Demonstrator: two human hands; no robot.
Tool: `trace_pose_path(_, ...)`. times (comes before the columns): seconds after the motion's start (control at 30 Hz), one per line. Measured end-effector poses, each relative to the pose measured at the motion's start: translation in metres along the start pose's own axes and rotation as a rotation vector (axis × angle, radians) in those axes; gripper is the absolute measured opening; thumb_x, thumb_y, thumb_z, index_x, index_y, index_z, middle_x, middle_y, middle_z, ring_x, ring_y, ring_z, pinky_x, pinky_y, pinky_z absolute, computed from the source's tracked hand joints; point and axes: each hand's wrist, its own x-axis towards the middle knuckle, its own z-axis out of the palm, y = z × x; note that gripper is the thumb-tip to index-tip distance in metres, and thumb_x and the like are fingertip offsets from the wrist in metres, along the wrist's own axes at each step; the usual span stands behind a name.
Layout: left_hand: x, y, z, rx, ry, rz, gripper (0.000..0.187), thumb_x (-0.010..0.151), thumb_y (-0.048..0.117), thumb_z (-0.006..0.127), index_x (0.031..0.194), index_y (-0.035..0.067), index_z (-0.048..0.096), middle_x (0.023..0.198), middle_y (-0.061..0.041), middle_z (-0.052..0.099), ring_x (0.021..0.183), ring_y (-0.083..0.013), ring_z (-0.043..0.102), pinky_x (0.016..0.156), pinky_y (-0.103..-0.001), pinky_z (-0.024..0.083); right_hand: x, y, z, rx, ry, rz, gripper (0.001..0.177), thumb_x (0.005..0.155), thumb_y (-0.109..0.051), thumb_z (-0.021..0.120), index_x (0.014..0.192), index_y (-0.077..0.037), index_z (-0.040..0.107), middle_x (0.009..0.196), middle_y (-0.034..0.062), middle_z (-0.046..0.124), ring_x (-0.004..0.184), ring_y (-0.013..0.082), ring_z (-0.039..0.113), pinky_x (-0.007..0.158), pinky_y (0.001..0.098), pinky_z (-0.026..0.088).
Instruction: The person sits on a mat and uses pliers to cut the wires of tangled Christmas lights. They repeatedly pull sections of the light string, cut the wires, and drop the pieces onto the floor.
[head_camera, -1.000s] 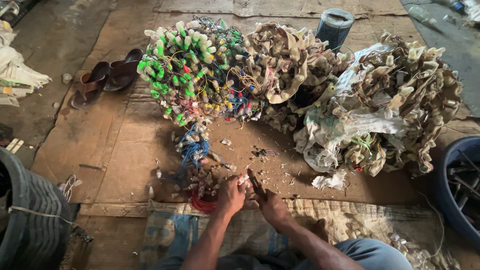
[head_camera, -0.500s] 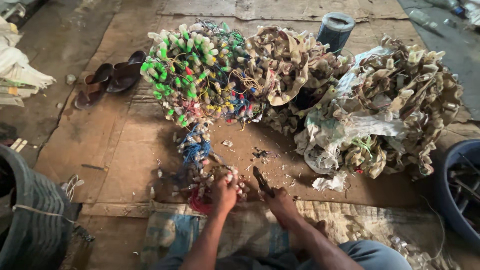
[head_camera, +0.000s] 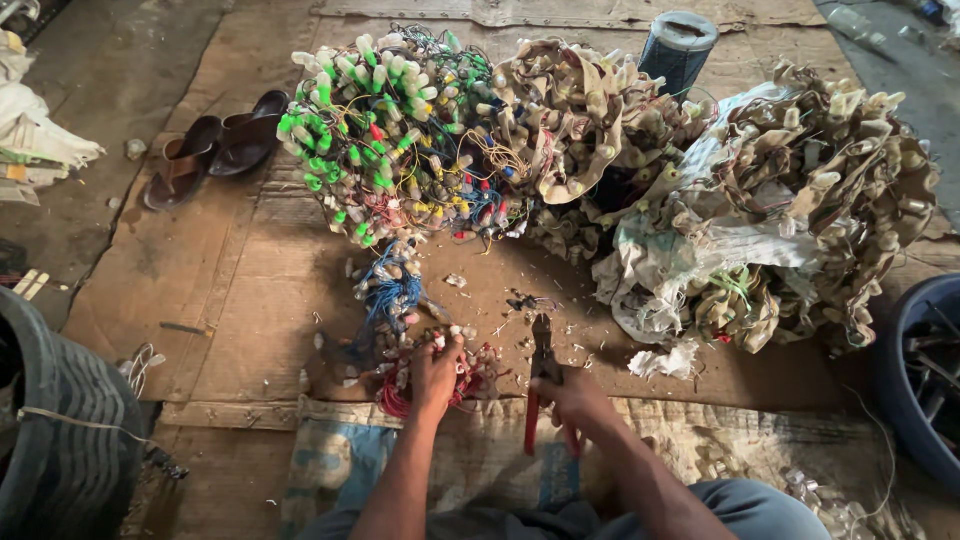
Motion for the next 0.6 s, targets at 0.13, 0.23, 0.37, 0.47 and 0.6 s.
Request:
trace_pose_path(0.13, 0.004, 0.002, -0.001, 0.069, 0.054, 0.063, 0.018, 0.092, 0.02, 0.076, 0.096, 0.003, 0.072, 0.076, -0.007, 0.061, 0.069, -0.0143, 0.054, 0.062, -0.034, 0.047, -0.001, 0.001, -0.011, 0.334, 0.043, 0.001, 0.029, 0.097, -0.024, 0.069, 0.108, 0.001, 0.074, 0.097, 0.0171, 0.073, 0.08, 0.0255, 0.068, 0.069, 0.0399, 0.057)
trace_pose_path(0.23, -0.002, 0.008, -0.001, 0.348, 0.045, 0.201, 0.05, 0.083, 0.014, 0.078, 0.128, 0.002, 0.06, 0.094, -0.012, 0.064, 0.087, -0.022, 0.06, 0.077, -0.038, 0.05, 0.0, -0.003, -0.015, 0.685, 0.048, 0.045, 0.027, 0.092, -0.009, 0.063, 0.117, 0.002, 0.059, 0.109, 0.0212, 0.074, 0.092, 0.0353, 0.074, 0.076, 0.0527, 0.064)
trace_pose_path(0.37, -0.018, 0.026, 0.0, 0.678, -0.133, 0.536, 0.04, 0.075, -0.001, 0.066, 0.112, 0.007, 0.079, 0.115, -0.016, 0.065, 0.113, -0.0316, 0.062, 0.097, -0.041, 0.052, 0.007, 0.002, -0.01, 0.917, -0.05, 0.114, 0.036, 0.093, -0.004, 0.057, 0.125, 0.012, 0.051, 0.113, 0.0302, 0.071, 0.099, 0.0472, 0.074, 0.079, 0.0625, 0.06)
trace_pose_path(0.47, -0.03, 0.048, 0.004, 0.806, -0.234, 0.467, 0.024, 0.074, 0.005, 0.073, 0.096, 0.006, 0.08, 0.133, -0.016, 0.062, 0.125, -0.0345, 0.058, 0.108, -0.044, 0.047, 0.018, 0.012, -0.002, 0.818, -0.062, 0.087, 0.034, 0.092, -0.003, 0.058, 0.123, 0.01, 0.053, 0.113, 0.0275, 0.071, 0.098, 0.0443, 0.073, 0.08, 0.061, 0.064)
trace_pose_path(0.6, -0.043, 0.071, 0.016, 0.879, -0.323, 0.64, 0.028, 0.074, 0.017, 0.083, 0.1, 0.004, 0.08, 0.151, -0.027, 0.044, 0.138, -0.0448, 0.042, 0.112, -0.055, 0.03, 0.03, 0.025, 0.004, 0.756, -0.115, 0.067, 0.035, 0.095, -0.011, 0.059, 0.121, 0.012, 0.057, 0.115, 0.0263, 0.073, 0.098, 0.0407, 0.075, 0.08, 0.0579, 0.065)
